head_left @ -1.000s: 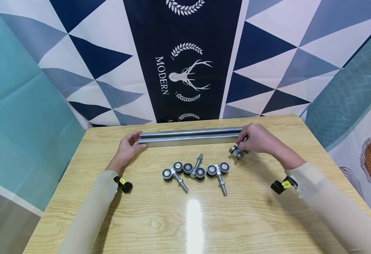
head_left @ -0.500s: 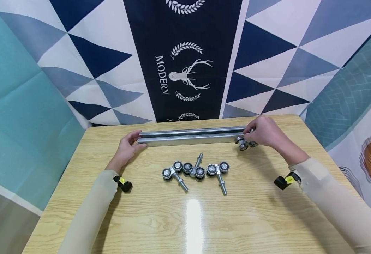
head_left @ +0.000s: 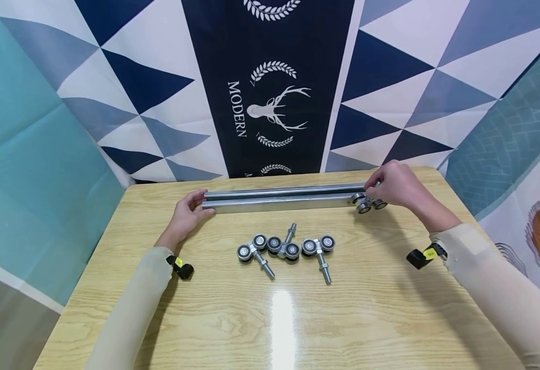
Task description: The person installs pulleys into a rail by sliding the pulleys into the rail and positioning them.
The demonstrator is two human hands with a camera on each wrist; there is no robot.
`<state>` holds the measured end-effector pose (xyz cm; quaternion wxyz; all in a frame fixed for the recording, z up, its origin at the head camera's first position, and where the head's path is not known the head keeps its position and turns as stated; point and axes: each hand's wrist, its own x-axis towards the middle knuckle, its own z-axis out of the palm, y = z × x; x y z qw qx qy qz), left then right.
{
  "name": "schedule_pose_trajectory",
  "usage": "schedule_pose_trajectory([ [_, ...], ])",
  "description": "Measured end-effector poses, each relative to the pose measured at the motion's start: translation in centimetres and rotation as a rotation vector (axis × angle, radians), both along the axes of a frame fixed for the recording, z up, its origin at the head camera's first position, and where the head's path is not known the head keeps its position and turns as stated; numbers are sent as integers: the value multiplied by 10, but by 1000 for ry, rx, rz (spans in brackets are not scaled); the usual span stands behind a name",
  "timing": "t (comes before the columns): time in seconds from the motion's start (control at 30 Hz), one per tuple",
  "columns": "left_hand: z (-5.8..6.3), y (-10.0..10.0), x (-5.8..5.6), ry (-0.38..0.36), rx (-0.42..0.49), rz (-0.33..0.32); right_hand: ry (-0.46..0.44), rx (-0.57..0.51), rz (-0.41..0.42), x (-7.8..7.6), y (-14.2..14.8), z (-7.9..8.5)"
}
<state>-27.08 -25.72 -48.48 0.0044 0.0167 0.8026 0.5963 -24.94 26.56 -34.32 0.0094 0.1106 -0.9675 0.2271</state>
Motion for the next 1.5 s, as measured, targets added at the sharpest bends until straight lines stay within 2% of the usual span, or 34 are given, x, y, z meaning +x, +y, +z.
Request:
schedule_pose_trajectory([
  [0.53, -3, -2, 0, 20, -5, -16, -4, 4, -22, -8, 22, 9],
  [1.07, -2, -2, 0, 35, -18, -15, 10, 21, -74, -24, 48, 6],
  [1.5, 0, 0, 0, 26, -3, -13, -4, 37, -106, -30, 69, 3],
])
